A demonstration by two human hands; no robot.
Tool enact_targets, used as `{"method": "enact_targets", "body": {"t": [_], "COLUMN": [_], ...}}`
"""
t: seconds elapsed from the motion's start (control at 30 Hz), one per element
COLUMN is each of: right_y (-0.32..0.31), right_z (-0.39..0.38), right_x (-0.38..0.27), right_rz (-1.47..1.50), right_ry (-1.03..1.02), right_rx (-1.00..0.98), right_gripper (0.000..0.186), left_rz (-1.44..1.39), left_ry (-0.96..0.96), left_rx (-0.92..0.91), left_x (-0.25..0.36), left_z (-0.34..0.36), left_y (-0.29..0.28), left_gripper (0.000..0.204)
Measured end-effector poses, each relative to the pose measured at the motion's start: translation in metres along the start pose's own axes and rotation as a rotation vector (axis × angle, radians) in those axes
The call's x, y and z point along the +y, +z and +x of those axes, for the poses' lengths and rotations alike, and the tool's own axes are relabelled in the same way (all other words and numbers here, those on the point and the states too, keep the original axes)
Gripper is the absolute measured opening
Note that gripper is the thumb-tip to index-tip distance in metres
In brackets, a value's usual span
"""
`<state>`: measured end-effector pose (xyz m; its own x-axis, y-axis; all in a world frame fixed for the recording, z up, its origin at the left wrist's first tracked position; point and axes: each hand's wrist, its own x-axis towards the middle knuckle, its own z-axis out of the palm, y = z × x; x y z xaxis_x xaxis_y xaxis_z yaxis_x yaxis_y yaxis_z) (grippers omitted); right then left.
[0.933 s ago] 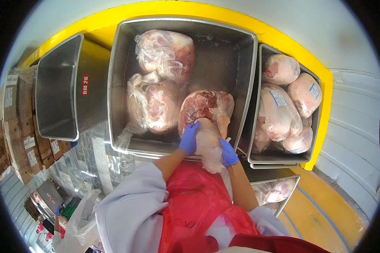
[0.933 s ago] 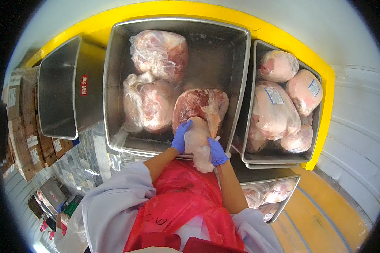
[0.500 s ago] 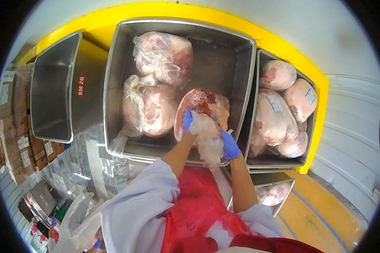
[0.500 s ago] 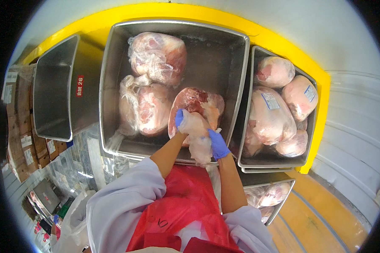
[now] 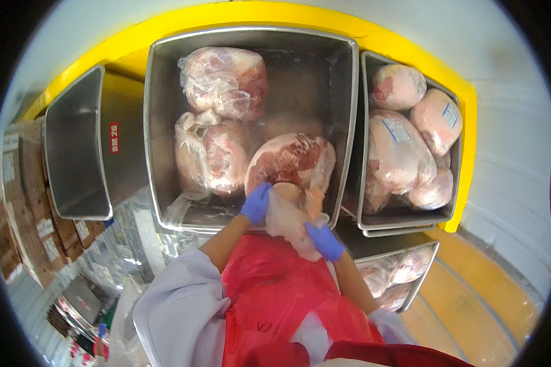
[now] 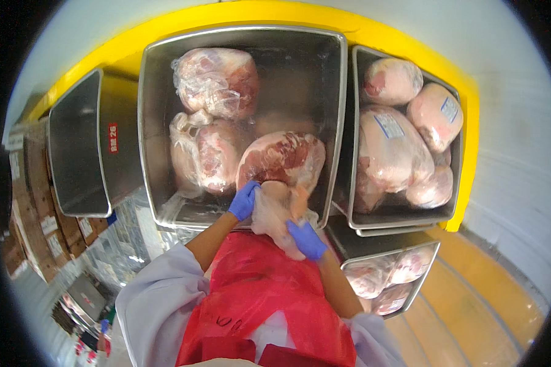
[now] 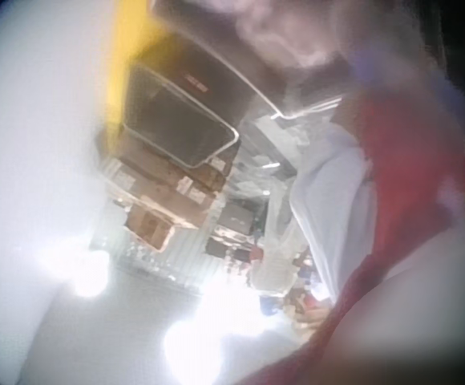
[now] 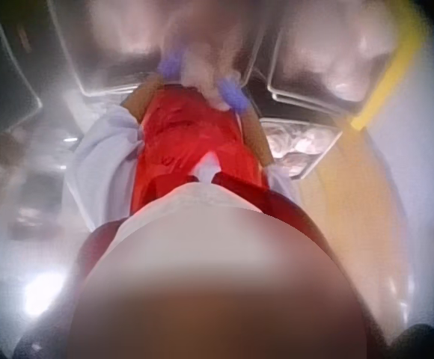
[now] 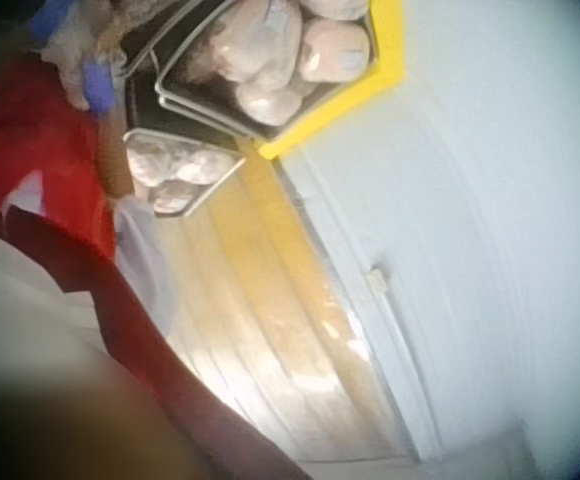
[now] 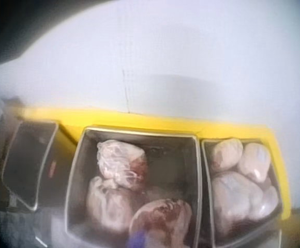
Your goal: The person unpacks large cuts of raw meat from plastic bags and places them into metal trays. They then use a knife to trim fat and connective tissue from the meat on a wooden cutting board.
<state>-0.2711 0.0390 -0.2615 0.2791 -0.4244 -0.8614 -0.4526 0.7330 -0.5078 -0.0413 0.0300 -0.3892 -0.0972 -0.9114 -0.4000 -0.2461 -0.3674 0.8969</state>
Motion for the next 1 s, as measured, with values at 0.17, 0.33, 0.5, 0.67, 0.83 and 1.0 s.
{"method": "enact_targets", "body": {"t": [0.17, 0.33, 0.5, 0.67, 0.83, 1.0], "right_y": [0.032, 0.126, 0.144, 0.081, 0.056, 0.041], "right_z": [0.05, 0.079, 0.054, 0.09, 0.081, 0.058], "right_x": [-0.084, -0.19, -0.23, -0.185, -0.139, -0.141], "right_rz": [0.365, -0.31, 0.111, -0.032, -0.018, 0.087], "right_ry": [-0.206, -1.259, -1.008, -0.684, -0.529, -0.46], "right_rx": [0.05, 0.085, 0.082, 0.259, 0.344, 0.265], "right_gripper": [0.03, 0.033, 0.042, 0.069, 0.072, 0.069], "left_rz": [0.224, 0.57, 0.69, 1.226, 1.293, 1.447], "left_ry": [0.068, 0.225, 0.509, 0.734, 0.669, 0.583], "left_rx": [0.274, -0.298, -0.367, -0.272, -0.382, -0.438], "left_x": [-0.044, 0.009, 0.094, 0.038, 0.037, 0.007], "left_z": [-0.021, -0.049, 0.009, 0.087, 0.121, 0.118], "left_y": [-0.007, 0.048, 0.077, 0.078, 0.095, 0.111], "left_gripper": [0.032, 0.04, 0.054, 0.048, 0.03, 0.016]}}
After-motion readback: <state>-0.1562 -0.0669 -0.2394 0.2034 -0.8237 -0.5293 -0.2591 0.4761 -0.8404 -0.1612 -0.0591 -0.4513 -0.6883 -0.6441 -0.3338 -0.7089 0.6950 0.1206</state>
